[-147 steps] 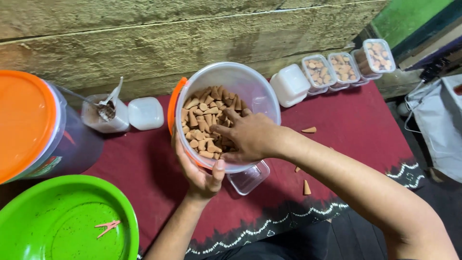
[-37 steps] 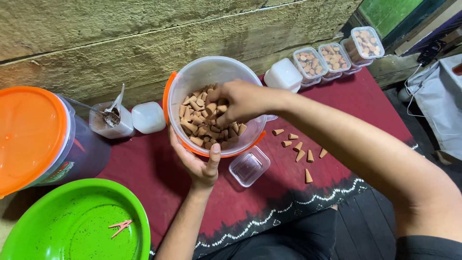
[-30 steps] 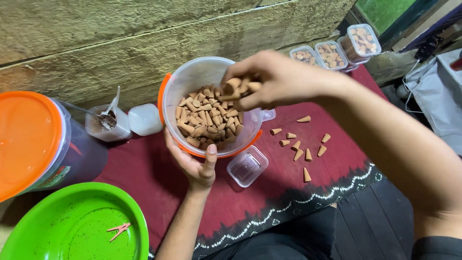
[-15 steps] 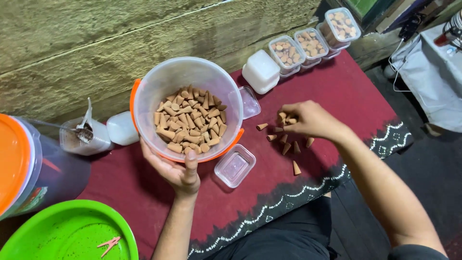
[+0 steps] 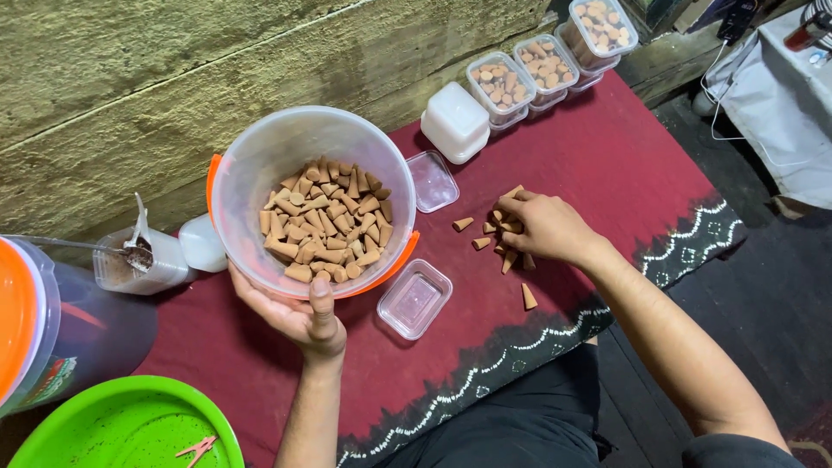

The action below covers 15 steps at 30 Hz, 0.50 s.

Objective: The person is manually packing incense cones from a large orange-rimmed bucket into small, clear plastic containers, then snapping the lids shut.

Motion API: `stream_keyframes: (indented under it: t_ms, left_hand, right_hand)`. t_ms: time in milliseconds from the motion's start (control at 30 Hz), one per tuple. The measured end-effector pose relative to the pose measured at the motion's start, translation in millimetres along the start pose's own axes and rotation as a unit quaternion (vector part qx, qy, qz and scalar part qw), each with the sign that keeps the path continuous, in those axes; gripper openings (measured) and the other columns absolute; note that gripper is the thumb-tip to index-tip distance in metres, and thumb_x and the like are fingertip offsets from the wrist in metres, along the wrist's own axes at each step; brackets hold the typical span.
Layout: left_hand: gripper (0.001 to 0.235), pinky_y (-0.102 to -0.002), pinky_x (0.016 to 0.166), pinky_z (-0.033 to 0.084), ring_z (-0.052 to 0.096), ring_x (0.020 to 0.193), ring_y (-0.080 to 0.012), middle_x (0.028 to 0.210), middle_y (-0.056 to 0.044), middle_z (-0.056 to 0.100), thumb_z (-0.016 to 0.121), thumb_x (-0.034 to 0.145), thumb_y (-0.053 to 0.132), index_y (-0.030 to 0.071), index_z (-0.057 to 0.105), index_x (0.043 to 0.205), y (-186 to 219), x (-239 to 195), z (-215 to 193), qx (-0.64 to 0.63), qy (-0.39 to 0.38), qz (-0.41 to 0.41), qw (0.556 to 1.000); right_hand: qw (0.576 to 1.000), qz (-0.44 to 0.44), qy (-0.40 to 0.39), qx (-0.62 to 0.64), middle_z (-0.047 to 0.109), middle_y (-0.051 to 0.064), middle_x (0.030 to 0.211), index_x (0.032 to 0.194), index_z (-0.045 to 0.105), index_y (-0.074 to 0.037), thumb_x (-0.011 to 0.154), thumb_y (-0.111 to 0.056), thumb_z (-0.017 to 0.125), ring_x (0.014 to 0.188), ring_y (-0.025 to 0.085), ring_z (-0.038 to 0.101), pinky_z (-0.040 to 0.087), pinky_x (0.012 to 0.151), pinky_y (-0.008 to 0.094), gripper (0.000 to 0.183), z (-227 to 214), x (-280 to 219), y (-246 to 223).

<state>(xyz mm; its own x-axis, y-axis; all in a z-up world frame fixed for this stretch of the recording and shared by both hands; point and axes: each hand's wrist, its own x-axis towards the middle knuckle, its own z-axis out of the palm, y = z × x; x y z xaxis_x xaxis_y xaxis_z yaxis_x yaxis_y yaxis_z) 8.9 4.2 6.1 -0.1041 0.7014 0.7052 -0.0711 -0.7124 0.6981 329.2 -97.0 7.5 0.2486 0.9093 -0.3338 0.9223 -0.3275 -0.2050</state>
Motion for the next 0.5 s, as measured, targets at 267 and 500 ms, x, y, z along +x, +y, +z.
stream_keyframes:
  t_ms: [267, 500]
  left_hand:
    - [0.091, -0.056, 0.129, 0.013, 0.026, 0.151, -0.0391, 0.159, -0.028, 0.028, 0.066, 0.092, 0.04, -0.002, 0.02, 0.157, -8.0, -1.3, -9.4, 0.013, -0.009, 0.003, 1.0]
    - [0.089, -0.057, 0.129, 0.015, 0.027, 0.15, -0.0413, 0.158, -0.03, 0.028, 0.064, 0.092, 0.039, -0.001, 0.02, 0.158, -7.7, 1.9, -10.5, 0.024, -0.021, 0.011, 0.999]
  right_hand:
    - [0.999, -0.027, 0.021, 0.021, 0.065, 0.013, 0.129, 0.142, 0.058, -0.024, 0.088, -0.045, 0.066, 0.107, 0.045, 0.07, 0.058, 0.091, 0.057, 0.059, -20.5, -20.8, -16.7]
    - [0.992, -0.027, 0.119, 0.015, 0.069, 0.011, 0.123, 0.141, 0.063, -0.022, 0.091, -0.058, 0.065, 0.105, 0.042, 0.071, 0.058, 0.089, 0.056, 0.061, -26.0, -15.8, 3.3]
